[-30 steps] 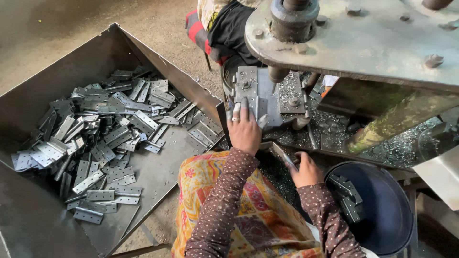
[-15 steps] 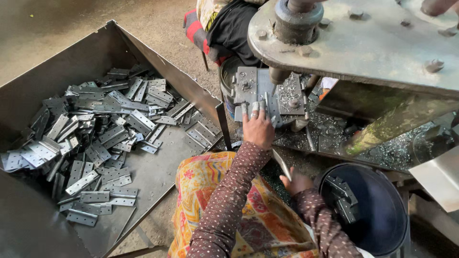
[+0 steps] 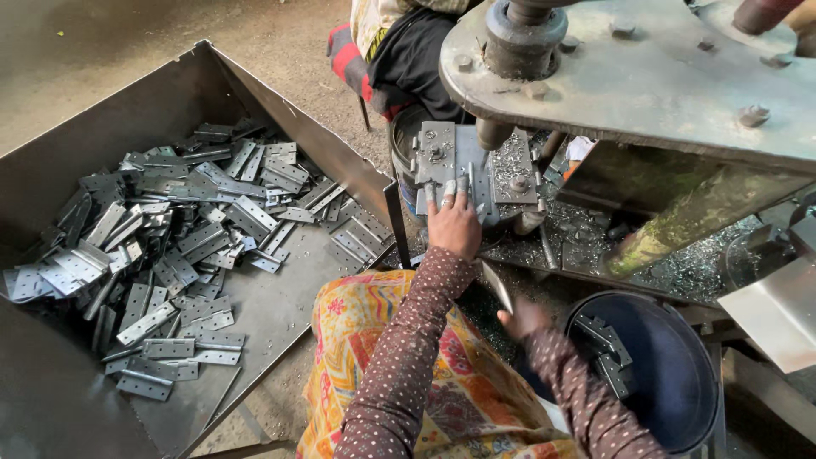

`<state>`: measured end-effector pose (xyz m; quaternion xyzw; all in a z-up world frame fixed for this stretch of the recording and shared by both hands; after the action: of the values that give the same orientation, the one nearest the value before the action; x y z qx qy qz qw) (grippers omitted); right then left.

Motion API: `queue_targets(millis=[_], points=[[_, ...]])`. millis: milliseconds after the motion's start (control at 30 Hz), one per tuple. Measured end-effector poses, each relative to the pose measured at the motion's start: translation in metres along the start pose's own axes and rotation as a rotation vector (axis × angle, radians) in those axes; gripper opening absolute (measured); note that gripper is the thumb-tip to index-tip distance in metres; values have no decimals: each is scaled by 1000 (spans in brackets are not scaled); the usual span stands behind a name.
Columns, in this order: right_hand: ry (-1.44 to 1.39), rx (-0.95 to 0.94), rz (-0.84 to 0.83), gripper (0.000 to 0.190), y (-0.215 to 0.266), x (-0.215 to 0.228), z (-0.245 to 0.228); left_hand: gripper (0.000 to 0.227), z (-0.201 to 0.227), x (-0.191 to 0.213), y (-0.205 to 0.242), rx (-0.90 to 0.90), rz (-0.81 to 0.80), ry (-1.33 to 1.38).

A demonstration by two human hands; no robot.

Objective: The person repeatedly picks up metal hinge blanks from a metal bin, places them into a press machine, and operates the lever to process them. The finished pieces are collected in a bucket below the machine.

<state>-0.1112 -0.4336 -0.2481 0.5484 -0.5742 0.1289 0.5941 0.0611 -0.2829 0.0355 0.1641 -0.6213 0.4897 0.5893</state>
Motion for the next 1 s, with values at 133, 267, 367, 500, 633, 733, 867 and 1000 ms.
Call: queue_targets(millis=[133, 267, 367, 500, 633, 733, 867, 1000], points=[[-85, 84, 294, 50, 8, -8, 2, 37, -1, -3, -6, 23, -16, 96], [-118, 200, 372, 59, 22, -15, -7, 35, -1, 3, 6, -17, 21, 29], [16, 142, 169, 61, -1, 11, -6, 36, -3, -7, -15, -11, -73, 5], [69, 87, 159, 54, 9, 25, -8, 31, -7, -32, -29, 30, -205, 27], [-84, 36, 300, 50, 31, 3, -8, 34, -9, -24, -39, 21, -108, 47], [-75, 77, 310, 43, 22, -12, -8, 31, -14, -25, -27, 22, -129, 67], [-39, 83, 99, 50, -11, 3, 2, 30, -12, -17, -32, -18, -14, 43], [107, 117, 99, 54, 1, 14, 3, 22, -15, -35, -42, 9, -66, 73]])
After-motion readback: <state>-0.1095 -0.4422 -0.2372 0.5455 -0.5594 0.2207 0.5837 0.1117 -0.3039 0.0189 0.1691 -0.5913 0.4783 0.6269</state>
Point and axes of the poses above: each hand's wrist, its own y-axis away from the middle knuckle, its own x-axis out of the back of the hand, z = x × y, the point moved 10 cm from there along -y, towards the middle knuckle, and after that the axes turned 1 degree about y, right-handed, at the moved point
